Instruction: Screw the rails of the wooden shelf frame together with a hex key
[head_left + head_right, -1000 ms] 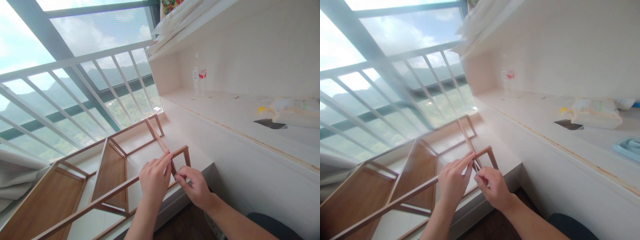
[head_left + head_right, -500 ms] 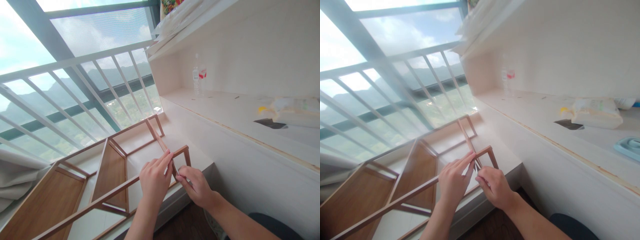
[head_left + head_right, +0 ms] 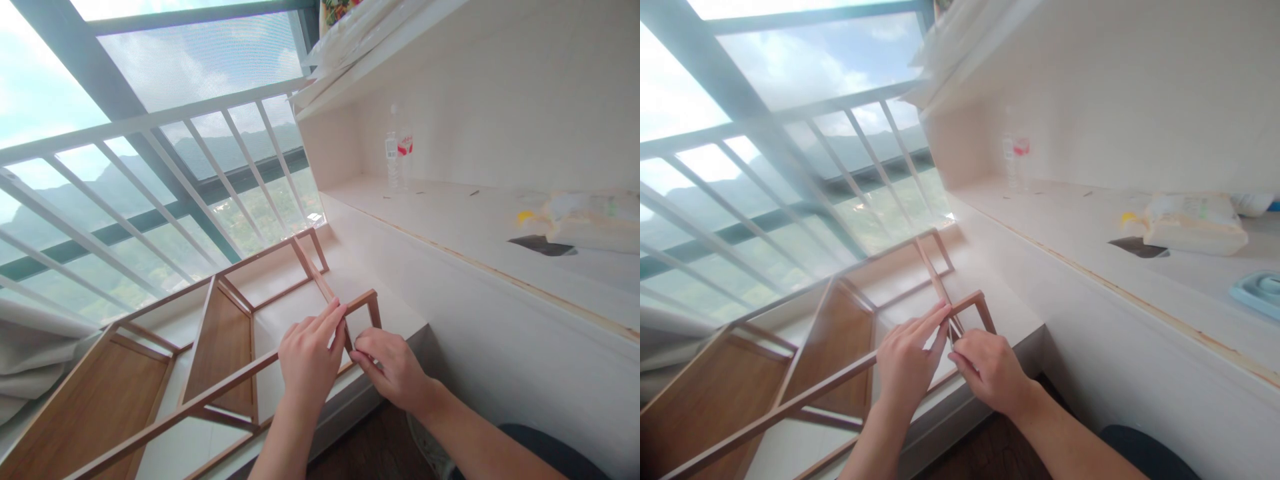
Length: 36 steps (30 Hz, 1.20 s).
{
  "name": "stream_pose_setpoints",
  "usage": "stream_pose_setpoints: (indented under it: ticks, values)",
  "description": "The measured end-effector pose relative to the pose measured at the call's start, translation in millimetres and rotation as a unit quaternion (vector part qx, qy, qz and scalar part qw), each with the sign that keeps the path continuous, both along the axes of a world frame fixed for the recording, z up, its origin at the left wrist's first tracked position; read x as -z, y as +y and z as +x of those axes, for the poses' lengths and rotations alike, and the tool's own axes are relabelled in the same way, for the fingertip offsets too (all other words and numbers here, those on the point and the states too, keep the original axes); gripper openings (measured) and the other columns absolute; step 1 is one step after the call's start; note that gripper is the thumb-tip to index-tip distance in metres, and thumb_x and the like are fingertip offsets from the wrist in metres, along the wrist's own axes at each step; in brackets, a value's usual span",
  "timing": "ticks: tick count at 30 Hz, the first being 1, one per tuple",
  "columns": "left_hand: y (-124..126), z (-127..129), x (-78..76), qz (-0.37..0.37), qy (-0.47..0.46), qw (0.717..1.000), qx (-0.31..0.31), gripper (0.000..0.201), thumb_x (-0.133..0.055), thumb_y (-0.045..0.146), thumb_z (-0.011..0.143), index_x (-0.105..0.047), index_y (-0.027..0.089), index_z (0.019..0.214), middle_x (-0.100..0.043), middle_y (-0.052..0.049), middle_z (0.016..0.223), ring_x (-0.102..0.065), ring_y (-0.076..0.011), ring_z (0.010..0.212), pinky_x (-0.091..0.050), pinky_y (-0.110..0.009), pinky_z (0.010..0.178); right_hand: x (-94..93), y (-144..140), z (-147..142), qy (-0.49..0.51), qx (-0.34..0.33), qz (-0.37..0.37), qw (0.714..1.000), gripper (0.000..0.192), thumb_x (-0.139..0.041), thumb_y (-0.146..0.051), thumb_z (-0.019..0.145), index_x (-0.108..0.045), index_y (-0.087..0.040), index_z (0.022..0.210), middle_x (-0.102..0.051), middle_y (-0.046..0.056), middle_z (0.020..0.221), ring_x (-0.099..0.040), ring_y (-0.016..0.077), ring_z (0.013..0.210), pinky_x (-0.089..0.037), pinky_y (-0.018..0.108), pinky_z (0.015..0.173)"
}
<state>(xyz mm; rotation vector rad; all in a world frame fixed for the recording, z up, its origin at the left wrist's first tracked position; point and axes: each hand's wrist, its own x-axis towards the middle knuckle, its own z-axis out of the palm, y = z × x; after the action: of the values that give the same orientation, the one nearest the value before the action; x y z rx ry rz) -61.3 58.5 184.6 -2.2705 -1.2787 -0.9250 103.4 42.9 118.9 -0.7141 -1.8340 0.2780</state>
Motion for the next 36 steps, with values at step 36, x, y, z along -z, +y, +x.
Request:
stream_pose_setpoints:
  ticks: [36]
  values:
    - [0.4, -1.5, 0.4, -0.002, 0.01, 1.0, 0.001, 0.025, -0.062, 0.024, 0.097, -0.073, 0.033, 0.118, -0.076, 0.002, 0.119, -0.075, -0.0175, 0.084, -0.054, -0.034, 0.071, -11.8, -2.6, 9.2, -0.049, -0.001, -0.024, 0.999, 0.022, -0.043, -0.011, 0.098, -0.051, -0.022, 0.081, -0.054, 0.002, 0.075, -0.05, 0.0182, 0.073, -0.041, 0.029, 0.067]
